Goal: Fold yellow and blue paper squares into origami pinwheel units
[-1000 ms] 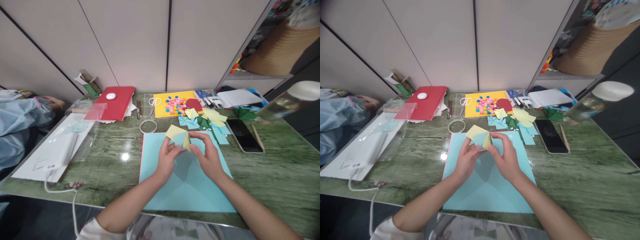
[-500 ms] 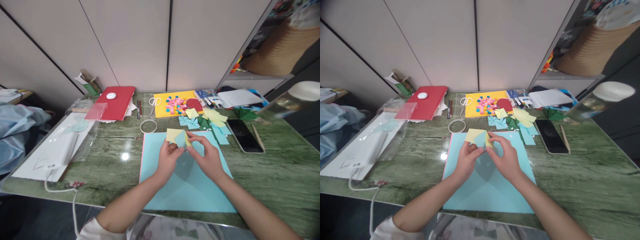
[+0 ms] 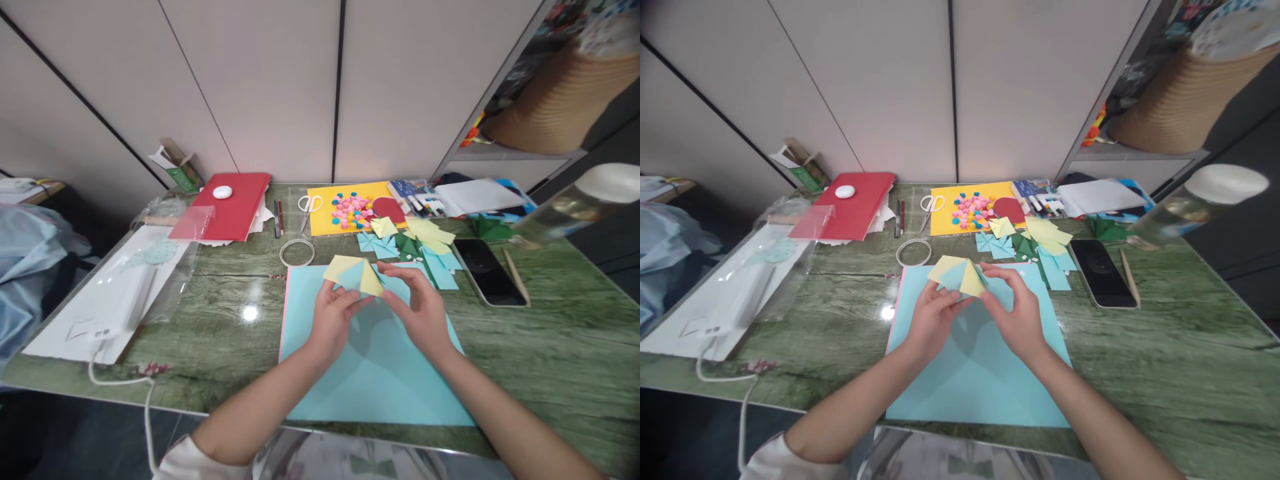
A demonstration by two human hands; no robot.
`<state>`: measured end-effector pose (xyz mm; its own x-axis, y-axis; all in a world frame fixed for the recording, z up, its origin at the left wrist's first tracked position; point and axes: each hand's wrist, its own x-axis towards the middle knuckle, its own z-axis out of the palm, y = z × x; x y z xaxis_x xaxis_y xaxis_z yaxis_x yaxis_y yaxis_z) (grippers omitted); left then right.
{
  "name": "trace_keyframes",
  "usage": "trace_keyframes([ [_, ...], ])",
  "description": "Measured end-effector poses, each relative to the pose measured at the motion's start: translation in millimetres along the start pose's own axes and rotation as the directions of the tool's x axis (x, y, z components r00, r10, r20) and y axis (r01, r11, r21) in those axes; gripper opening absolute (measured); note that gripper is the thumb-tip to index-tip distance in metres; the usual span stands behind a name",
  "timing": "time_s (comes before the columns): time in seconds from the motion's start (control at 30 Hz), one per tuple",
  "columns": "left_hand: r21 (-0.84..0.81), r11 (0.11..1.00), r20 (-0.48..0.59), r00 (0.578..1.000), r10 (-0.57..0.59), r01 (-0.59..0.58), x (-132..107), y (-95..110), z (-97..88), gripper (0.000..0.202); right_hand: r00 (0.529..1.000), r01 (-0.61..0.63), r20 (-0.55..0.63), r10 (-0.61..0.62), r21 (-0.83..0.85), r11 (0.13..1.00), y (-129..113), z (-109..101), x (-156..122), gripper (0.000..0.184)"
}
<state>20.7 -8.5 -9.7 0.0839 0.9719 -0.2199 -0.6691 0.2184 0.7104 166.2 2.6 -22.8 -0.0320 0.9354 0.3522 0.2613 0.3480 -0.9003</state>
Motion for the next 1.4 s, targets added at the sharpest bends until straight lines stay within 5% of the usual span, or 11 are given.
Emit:
trace_keyframes([
  [0.2,0.072,0.996,0.011,0.999,0.045,-0.045,1.6,-1.6,-0.2,0.041,0.990,0.091,-0.106,-0.097,-0.058,0.994,-2.8,-2.0,0.1,0.018],
  [0.4,0.301,0.933,0.129,0.978,0.164,-0.196,-2.4,-8.8,2.8,0.032,0.998,0.065,0.014,-0.063,-0.204,0.977,-11.5,3.9,-4.0,0.034],
  [0.63,0.229,0.951,0.274,0.951,0.143,-0.209,-5.5,-12.9,-3.8,0.046,0.995,0.099,0.053,-0.087,-0.334,0.937,-11.8,2.5,-5.2,0.038],
  [0.87,0.001,1.000,0.099,0.995,-0.008,0.008,-0.7,-9.2,-0.6,0.029,0.944,0.317,0.073,-0.321,-0.461,0.829,-1.6,0.5,-0.8,0.017],
  [1.07,-0.030,0.990,-0.008,0.990,-0.138,0.138,3.6,-10.3,-3.7,0.024,0.862,0.457,0.077,-0.501,-0.544,0.703,8.3,1.5,0.1,0.016],
  [1.23,0.040,0.992,-0.029,0.993,-0.115,0.116,1.2,-11.0,-0.6,0.017,0.852,0.430,-0.013,-0.524,-0.553,0.713,11.2,1.7,-1.3,0.017],
  [1.4,0.128,0.992,-0.078,0.997,-0.010,0.020,-2.7,-12.9,1.6,0.015,0.790,0.530,0.071,-0.609,-0.578,0.621,11.0,1.0,-5.0,0.025],
])
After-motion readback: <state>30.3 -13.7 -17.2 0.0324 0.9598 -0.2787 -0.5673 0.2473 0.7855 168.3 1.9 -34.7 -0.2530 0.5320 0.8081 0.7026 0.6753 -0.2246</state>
